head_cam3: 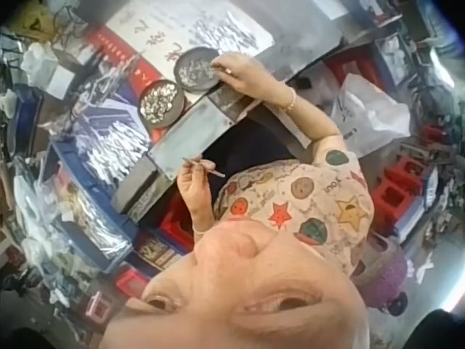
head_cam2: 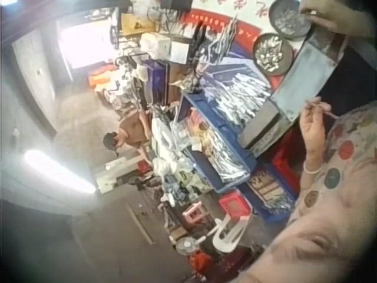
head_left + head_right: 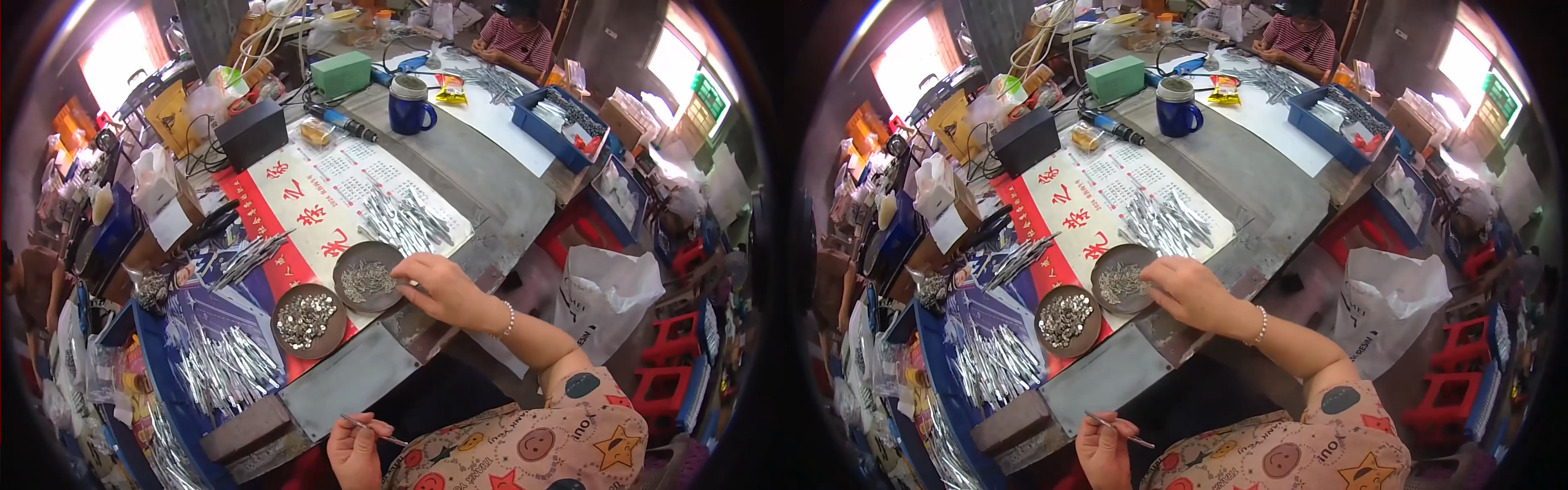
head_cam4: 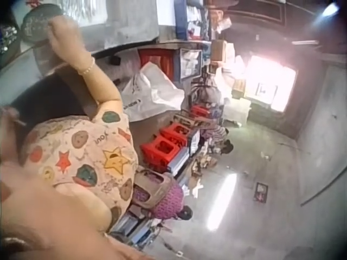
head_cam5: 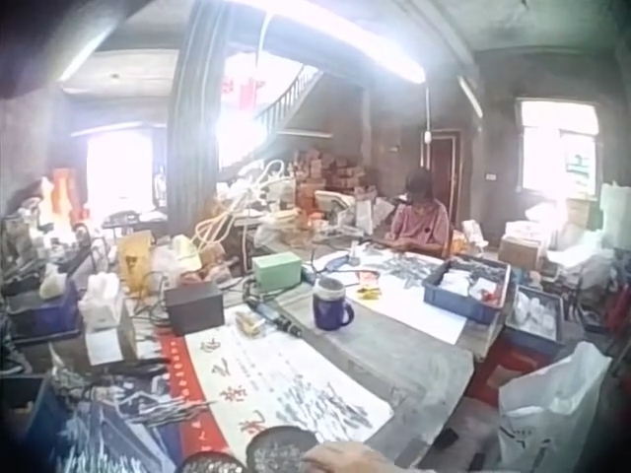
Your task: Assembling small metal and plastic electronic or mechanical components manually at a workshop bench.
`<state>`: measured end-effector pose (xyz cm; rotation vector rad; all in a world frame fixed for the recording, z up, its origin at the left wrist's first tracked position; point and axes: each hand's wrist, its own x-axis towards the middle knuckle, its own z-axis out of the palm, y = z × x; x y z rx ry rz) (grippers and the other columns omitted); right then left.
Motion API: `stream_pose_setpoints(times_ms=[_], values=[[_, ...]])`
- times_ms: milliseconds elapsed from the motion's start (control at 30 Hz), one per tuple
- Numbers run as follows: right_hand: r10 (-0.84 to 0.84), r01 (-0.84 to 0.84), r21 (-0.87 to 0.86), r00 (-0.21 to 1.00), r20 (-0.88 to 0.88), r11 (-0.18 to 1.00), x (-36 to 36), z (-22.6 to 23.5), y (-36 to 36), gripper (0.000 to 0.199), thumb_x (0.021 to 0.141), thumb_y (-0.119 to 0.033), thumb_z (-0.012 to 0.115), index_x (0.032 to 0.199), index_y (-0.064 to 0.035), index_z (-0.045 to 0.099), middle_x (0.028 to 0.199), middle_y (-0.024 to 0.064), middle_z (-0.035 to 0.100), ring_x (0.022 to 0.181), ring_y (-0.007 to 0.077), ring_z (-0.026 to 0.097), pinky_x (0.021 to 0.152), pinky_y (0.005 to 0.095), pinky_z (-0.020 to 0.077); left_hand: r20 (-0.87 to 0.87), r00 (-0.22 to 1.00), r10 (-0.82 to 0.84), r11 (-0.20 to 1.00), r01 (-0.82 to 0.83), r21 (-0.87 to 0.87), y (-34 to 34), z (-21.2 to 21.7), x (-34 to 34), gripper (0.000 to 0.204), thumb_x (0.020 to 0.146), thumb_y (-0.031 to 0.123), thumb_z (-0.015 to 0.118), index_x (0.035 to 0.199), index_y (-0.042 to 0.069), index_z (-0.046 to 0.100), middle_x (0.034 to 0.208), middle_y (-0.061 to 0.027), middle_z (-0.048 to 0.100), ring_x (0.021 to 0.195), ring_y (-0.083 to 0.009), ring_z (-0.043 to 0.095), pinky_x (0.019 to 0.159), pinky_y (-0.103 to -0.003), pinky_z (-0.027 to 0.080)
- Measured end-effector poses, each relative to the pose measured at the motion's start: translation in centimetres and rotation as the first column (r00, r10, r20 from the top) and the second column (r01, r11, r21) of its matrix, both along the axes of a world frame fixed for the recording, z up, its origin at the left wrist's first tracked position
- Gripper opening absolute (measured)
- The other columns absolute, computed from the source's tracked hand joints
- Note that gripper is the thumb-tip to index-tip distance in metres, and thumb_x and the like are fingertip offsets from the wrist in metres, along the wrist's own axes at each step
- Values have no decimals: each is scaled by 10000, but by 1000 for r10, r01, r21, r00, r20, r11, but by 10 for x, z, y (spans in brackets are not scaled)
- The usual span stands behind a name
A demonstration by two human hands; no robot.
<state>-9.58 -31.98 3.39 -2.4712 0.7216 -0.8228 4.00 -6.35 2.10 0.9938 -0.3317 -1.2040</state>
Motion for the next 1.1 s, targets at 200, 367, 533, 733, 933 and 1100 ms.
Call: stream_pose_setpoints(times_ms=[200,367,533,733,933,1100], values=[[-2,-23,-147,985,-171,989,24,-9,-33,190,802,-141,622,970,-60,590,928,101,584,917,277,573,775,398,435,-120,991,-64,998,65,4,-5,3,0,176,952,52,491,1084,-21,580,799,-84,603,755,-181,583,731,-313,489],[5,-98,-180,889,-458,979,46,-10,-38,193,783,-171,644,925,-65,566,929,97,577,936,249,577,782,361,410,-116,993,-36,999,35,-4,-2,4,-2,188,961,51,468,1096,-15,580,786,-85,586,732,-182,559,700,-312,479],[43,-155,-159,835,-548,975,58,-13,-51,131,773,-114,592,846,-16,544,846,129,600,845,286,610,742,388,439,-111,993,-30,999,26,-38,-1,5,-6,194,964,57,462,1101,-20,576,779,-84,581,721,-179,553,675,-307,476],[142,-242,-112,823,-550,964,59,-14,-55,120,773,-85,562,824,16,523,811,174,606,797,337,620,693,424,473,-220,972,-79,995,62,-82,10,-1,-4,205,964,72,471,1127,-8,565,798,-95,585,700,-178,544,654,-308,477],[109,-115,14,892,-439,993,56,-10,-50,113,794,-60,522,866,23,494,818,216,587,816,397,595,692,449,475,-437,898,-54,994,5,-113,15,-23,-5,125,949,104,507,1018,25,575,746,-88,564,588,-158,467,578,-294,374],[117,-119,4,974,-196,993,51,-21,-57,93,790,-64,566,853,-12,522,752,198,573,748,380,583,657,424,463,-532,843,-77,996,37,-85,14,-12,-7,158,953,153,505,1028,29,570,816,-64,519,582,-99,430,534,-254,352]])
